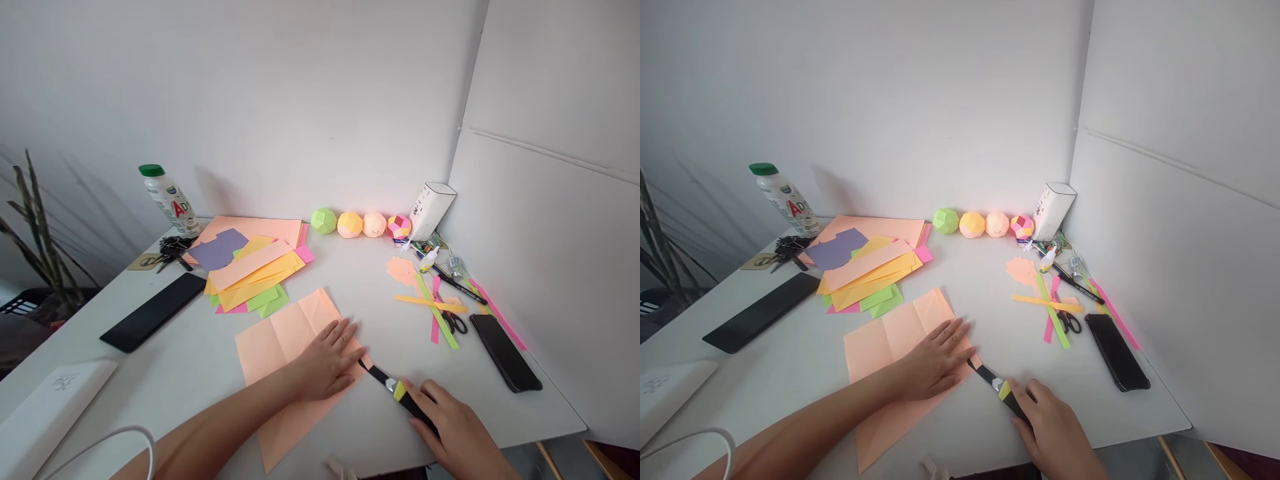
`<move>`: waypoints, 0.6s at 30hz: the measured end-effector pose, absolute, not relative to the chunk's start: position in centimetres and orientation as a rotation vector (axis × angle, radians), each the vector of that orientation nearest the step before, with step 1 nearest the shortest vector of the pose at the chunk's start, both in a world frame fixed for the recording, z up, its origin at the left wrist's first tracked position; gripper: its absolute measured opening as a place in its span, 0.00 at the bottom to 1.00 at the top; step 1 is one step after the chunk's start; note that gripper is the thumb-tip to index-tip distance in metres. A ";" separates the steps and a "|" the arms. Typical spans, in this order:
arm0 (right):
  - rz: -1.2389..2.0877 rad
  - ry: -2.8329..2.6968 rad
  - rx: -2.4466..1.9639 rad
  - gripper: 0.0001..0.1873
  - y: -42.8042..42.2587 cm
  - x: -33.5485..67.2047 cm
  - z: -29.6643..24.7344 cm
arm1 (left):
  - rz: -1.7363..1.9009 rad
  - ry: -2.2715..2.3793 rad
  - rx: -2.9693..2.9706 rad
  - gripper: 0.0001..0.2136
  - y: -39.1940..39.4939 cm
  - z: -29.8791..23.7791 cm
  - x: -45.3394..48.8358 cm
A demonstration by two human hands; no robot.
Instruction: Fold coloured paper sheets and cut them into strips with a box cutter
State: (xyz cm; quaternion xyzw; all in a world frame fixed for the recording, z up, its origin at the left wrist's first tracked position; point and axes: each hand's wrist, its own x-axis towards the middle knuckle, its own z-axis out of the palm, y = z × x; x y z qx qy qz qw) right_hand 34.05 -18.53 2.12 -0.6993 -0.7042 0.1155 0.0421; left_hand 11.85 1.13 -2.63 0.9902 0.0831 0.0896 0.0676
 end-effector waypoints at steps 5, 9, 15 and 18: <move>0.385 -2.131 -2.164 0.25 -18.5 34.8 2.4 | 0.261 0.257 2.991 0.27 1.1 -2.7 11.8; 0.414 -2.112 -2.187 0.25 -18.6 35.2 2.6 | 0.312 0.256 2.992 0.28 1.1 -2.8 11.8; 0.493 -2.127 -2.231 0.25 -18.3 35.0 3.3 | 0.284 0.251 2.980 0.28 1.1 -2.7 11.8; 0.486 -2.137 -2.215 0.25 -17.7 34.8 3.3 | 0.277 0.250 2.978 0.27 1.1 -2.6 11.8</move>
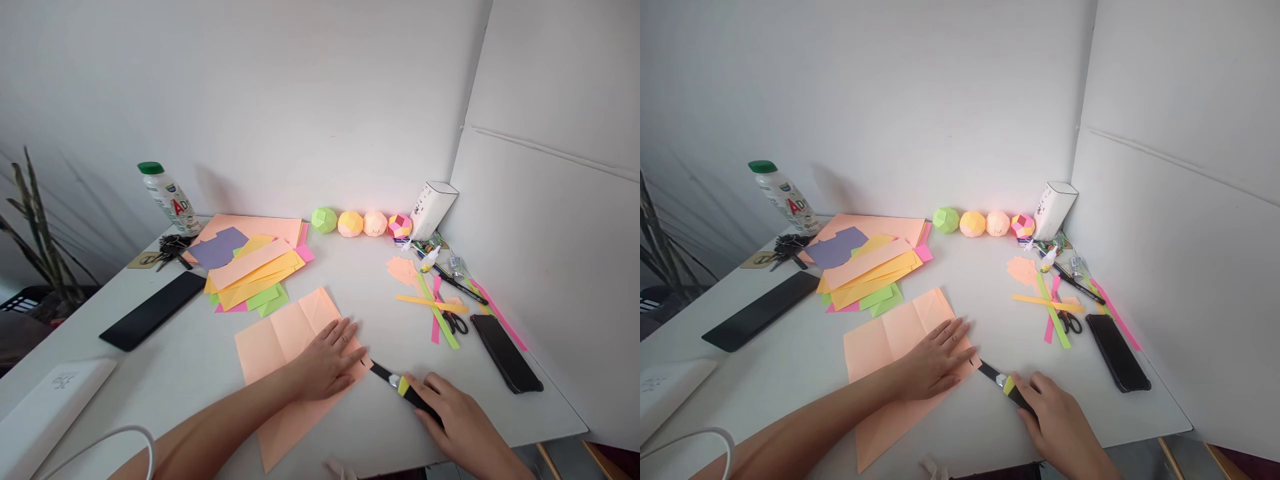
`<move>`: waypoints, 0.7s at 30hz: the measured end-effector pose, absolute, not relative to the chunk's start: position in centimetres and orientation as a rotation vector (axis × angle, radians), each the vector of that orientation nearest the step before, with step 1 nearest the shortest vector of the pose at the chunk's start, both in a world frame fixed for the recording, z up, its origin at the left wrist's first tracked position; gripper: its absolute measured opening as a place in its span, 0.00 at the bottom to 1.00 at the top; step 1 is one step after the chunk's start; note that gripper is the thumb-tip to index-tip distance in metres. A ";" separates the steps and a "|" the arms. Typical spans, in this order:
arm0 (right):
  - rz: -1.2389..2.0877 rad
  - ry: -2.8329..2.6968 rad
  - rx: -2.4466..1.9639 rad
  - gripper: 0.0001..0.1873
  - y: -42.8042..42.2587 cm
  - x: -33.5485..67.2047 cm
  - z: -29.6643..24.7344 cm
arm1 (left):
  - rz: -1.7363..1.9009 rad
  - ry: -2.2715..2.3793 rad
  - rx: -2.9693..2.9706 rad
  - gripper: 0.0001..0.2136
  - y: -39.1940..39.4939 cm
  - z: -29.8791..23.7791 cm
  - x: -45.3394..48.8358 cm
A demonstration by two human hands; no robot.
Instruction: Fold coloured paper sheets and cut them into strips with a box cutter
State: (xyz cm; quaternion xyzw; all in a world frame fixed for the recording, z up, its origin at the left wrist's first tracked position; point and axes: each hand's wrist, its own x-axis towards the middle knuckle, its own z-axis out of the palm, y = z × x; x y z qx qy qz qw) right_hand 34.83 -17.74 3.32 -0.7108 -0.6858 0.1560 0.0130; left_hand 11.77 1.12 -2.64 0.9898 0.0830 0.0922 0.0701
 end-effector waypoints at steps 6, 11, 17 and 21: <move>0.415 -2.147 -2.135 0.26 -16.7 34.7 2.7 | 0.284 0.254 2.985 0.28 1.1 -3.0 11.8; 0.375 -2.146 -2.140 0.26 -16.6 34.9 2.6 | 0.266 0.266 2.975 0.27 1.1 -2.9 11.9; 0.420 -2.142 -2.182 0.26 -16.9 35.2 2.9 | 0.255 0.244 2.968 0.27 1.1 -2.5 11.7; 0.457 -2.176 -2.183 0.26 -16.1 34.7 3.1 | 0.230 0.266 2.976 0.28 1.1 -2.4 11.8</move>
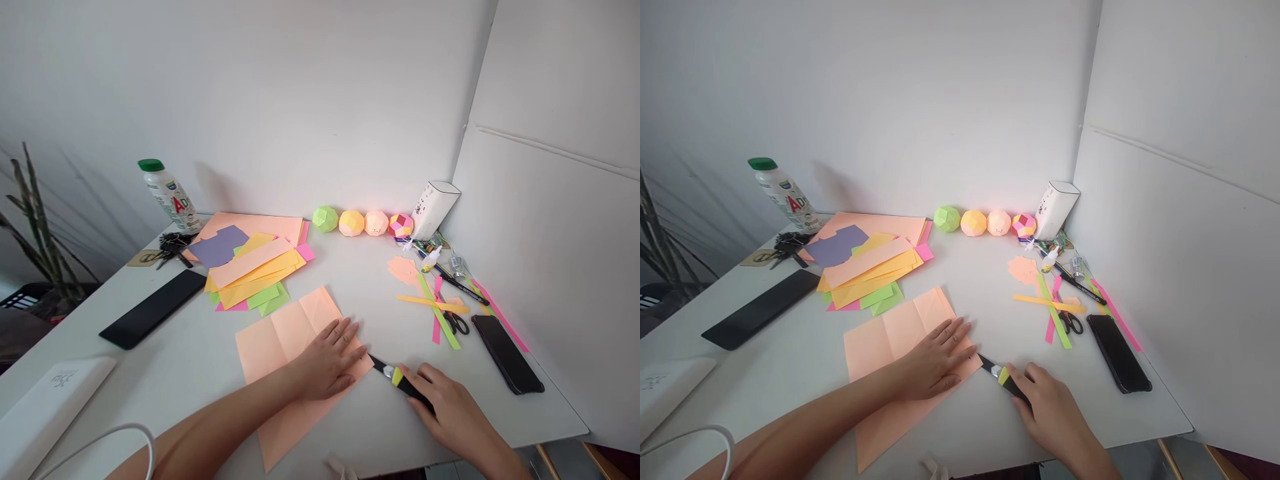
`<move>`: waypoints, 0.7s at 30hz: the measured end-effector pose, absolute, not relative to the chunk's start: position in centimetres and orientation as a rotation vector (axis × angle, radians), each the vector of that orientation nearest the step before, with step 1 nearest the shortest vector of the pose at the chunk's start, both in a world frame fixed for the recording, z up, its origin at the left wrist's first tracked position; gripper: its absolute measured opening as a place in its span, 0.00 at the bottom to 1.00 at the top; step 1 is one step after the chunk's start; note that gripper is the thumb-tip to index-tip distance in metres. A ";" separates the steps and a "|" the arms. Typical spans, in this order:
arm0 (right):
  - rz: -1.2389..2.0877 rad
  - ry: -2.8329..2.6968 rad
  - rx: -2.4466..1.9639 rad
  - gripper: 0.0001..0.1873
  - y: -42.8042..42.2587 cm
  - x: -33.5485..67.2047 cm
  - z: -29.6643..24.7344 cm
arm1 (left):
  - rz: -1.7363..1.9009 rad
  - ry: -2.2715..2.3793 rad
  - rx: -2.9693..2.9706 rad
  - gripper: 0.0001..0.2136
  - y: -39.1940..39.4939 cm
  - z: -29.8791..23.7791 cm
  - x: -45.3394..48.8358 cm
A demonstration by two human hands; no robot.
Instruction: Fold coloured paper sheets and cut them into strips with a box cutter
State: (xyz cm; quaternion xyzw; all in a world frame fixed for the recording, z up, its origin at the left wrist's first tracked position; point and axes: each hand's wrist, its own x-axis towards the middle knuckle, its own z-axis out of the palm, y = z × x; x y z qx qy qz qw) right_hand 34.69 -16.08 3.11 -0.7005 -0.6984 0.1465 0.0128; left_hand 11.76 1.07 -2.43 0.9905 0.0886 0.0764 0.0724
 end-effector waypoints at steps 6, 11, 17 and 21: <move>0.475 -2.188 -2.198 0.26 -15.1 34.4 3.2 | 0.214 0.261 2.976 0.28 1.2 -2.5 11.8; 0.491 -2.177 -2.225 0.26 -15.4 34.8 3.0 | 0.179 0.265 2.957 0.28 1.2 -2.5 11.8; 0.504 -2.196 -2.211 0.26 -14.4 34.3 3.0 | 0.066 0.303 2.927 0.32 1.1 -2.1 11.9; 0.514 -2.201 -2.220 0.26 -14.1 34.5 3.1 | 0.067 0.314 2.915 0.33 1.1 -2.2 11.9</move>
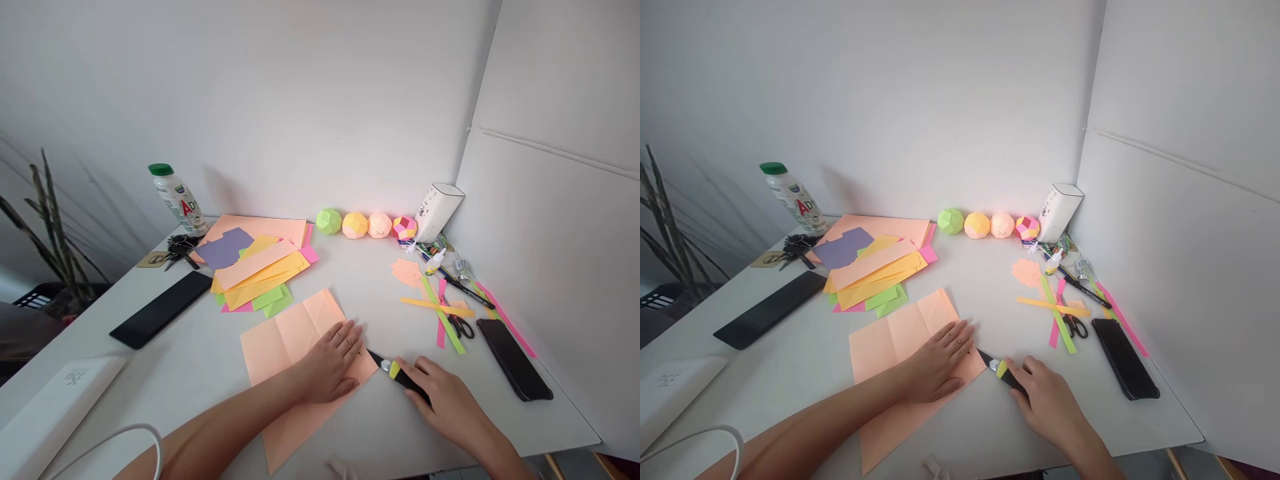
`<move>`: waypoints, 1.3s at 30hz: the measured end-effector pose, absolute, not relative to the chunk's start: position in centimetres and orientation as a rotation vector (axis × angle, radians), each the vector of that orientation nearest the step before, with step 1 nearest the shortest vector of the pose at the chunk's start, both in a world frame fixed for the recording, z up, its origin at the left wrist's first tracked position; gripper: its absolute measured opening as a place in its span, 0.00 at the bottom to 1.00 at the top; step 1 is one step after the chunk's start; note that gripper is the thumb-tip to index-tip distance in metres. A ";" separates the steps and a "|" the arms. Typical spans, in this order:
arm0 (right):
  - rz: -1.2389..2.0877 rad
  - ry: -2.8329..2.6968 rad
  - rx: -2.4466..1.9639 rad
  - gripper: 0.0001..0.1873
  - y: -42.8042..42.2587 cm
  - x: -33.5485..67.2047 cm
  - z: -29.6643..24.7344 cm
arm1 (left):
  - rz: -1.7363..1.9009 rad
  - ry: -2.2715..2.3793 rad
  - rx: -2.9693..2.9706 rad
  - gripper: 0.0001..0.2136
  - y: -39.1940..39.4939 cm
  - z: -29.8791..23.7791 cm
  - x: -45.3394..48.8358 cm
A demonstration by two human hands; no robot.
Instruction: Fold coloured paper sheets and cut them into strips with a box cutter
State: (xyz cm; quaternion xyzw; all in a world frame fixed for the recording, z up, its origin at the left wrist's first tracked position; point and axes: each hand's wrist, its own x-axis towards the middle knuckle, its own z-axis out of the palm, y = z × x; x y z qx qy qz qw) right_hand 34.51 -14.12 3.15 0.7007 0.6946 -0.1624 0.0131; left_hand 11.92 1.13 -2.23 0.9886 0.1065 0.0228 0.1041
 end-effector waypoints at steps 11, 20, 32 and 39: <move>-0.462 2.167 2.166 0.26 -13.2 34.2 3.1 | 0.046 0.327 2.890 0.33 1.1 -2.1 12.0; -0.502 2.147 2.206 0.26 -13.2 34.6 3.1 | 0.088 0.318 2.910 0.33 1.0 -2.2 11.9; -0.477 2.151 2.211 0.26 -12.4 34.6 3.0 | 0.106 0.305 2.902 0.34 1.2 -2.7 11.9; -0.506 2.150 2.226 0.27 -12.5 34.1 3.3 | 0.008 0.498 2.812 0.41 1.4 -1.8 11.9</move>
